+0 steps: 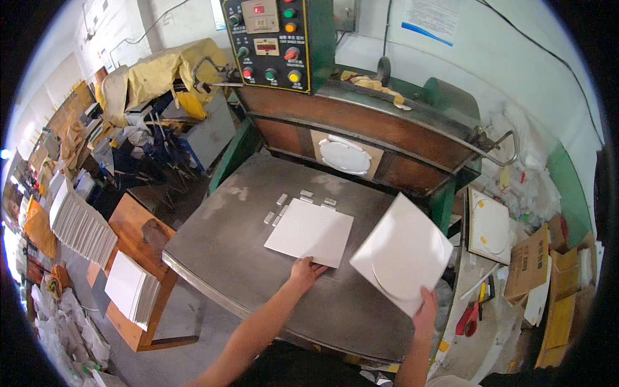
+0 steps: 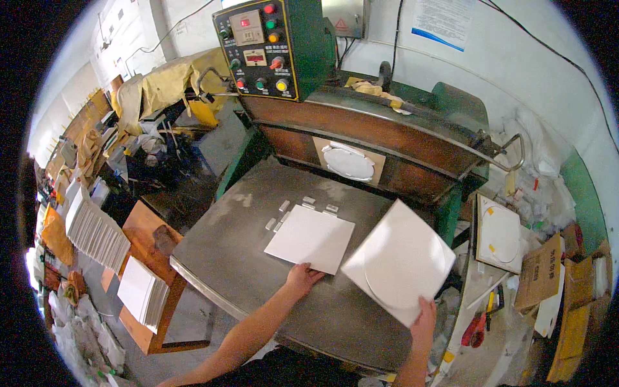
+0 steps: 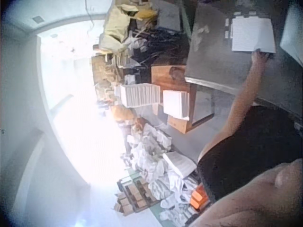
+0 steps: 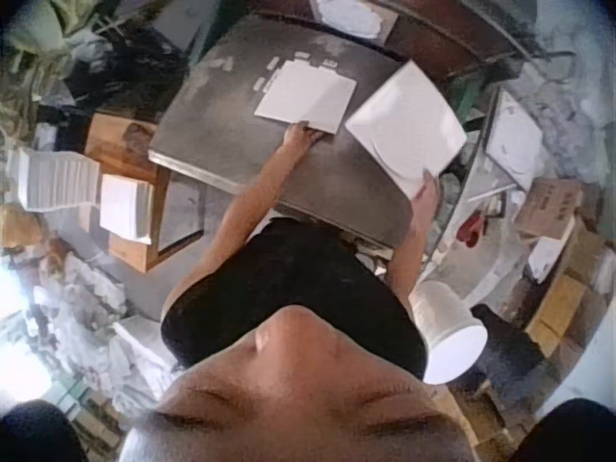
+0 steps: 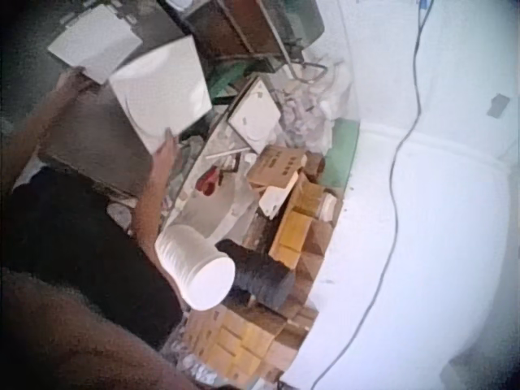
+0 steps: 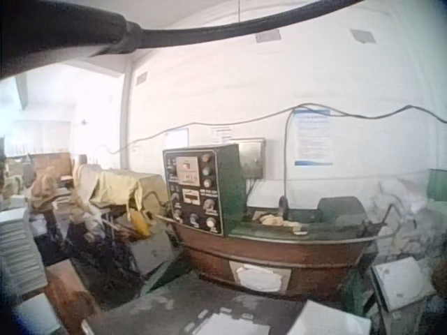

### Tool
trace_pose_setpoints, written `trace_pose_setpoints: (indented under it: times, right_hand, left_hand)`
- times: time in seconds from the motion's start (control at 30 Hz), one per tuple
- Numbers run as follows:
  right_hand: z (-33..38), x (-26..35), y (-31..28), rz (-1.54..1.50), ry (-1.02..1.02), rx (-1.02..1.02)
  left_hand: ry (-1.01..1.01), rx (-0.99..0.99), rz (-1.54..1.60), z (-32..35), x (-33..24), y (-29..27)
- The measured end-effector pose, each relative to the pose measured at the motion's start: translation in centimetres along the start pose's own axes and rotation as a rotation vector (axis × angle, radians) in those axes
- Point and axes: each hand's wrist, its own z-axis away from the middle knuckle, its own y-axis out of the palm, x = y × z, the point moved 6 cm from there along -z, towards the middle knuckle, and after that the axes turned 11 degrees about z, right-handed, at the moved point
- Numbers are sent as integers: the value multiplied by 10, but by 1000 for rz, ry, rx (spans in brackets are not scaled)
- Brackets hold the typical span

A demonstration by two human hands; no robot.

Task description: The person places square paper sheets into a die-cutting machine, removes the cut circular pieces and the waste paper frames, and stacks them in separate piles.

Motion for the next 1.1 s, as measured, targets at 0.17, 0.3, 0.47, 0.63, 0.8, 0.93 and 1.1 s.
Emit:
trace_pose_setpoints:
  times: [0.17, 0.3, 0.47, 0.63, 0.8, 0.93, 1.1]
  right_hand:
    - [112, 4, -71, 60, 91, -355]
    - [171, -19, -90, 121, 30, -356]
    - [214, -27, -68, 246, -21, -402]
    - [286, 8, -4, 301, 129, -644]
    - [300, -29, 16, 59, -62, -519]
    - [314, -36, 20, 161, 23, -630]
    - [341, -52, 5, 18, 34, -655]
  left_hand:
    - [-257, 136, -118, 1, -18, -16]
    - [223, -70, -806, 36, -62, -27]
    - [1083, -279, -1318, 28, -81, 19]
    - [181, -247, -238, 0, -86, -26]
    - [151, -105, 46, 10, -117, -41]
    - [93, 101, -151, 57, -116, -21]
    - [-152, 485, -799, 165, -61, 34]
